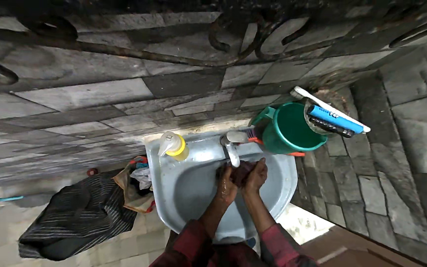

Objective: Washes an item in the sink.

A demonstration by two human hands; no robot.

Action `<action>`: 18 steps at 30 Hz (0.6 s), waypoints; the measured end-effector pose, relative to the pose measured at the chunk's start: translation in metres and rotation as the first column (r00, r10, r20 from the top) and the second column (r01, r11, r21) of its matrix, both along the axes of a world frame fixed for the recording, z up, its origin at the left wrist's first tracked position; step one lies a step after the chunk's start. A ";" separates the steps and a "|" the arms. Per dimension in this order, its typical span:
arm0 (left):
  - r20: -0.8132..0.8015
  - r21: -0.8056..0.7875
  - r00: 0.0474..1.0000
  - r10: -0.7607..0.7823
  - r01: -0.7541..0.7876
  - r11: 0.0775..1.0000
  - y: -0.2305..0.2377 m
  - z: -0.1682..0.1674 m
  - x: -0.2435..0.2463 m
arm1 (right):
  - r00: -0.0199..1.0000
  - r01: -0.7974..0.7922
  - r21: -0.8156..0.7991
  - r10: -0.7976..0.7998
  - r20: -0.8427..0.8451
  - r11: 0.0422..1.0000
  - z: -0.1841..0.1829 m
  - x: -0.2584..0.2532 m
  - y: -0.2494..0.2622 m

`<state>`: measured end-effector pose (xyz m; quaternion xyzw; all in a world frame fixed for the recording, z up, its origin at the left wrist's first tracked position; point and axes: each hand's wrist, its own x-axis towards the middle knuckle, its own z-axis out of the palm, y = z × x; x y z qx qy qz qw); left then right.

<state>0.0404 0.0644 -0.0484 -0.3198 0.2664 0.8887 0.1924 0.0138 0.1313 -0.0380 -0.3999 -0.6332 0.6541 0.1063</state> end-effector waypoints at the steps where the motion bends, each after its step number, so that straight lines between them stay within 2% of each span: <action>1: 0.013 -0.075 1.000 -0.006 0.007 0.997 0.005 0.003 0.001 | 0.998 -0.058 0.011 0.058 -0.015 0.998 0.006 0.007 -0.004; 3: 0.075 -0.247 0.994 -0.073 0.090 0.965 0.007 0.013 -0.004 | 0.977 -0.212 0.124 0.214 0.003 0.969 0.021 0.022 -0.012; 5: 0.104 -0.309 0.984 -0.142 0.168 0.936 0.003 0.021 -0.010 | 0.949 -0.313 0.267 0.308 0.063 0.911 0.030 0.037 -0.016; 9: 0.061 -0.311 0.957 -0.283 0.288 0.906 -0.014 0.034 -0.002 | 0.865 -0.499 0.426 0.464 0.191 0.755 0.032 0.044 -0.014; 13: 0.224 -0.204 0.961 -0.164 0.211 0.956 0.006 0.007 -0.003 | 0.783 -0.611 0.490 0.569 0.253 0.622 0.024 0.035 0.003; 15: 0.243 -0.233 0.948 -0.206 0.264 0.936 0.001 0.004 -0.007 | 0.771 -0.634 0.413 0.582 0.260 0.654 0.026 0.030 0.004; 18: 0.206 -0.382 0.939 -0.277 0.337 0.860 -0.003 0.007 -0.011 | 0.825 -0.550 0.199 0.490 0.282 0.811 0.031 0.028 0.002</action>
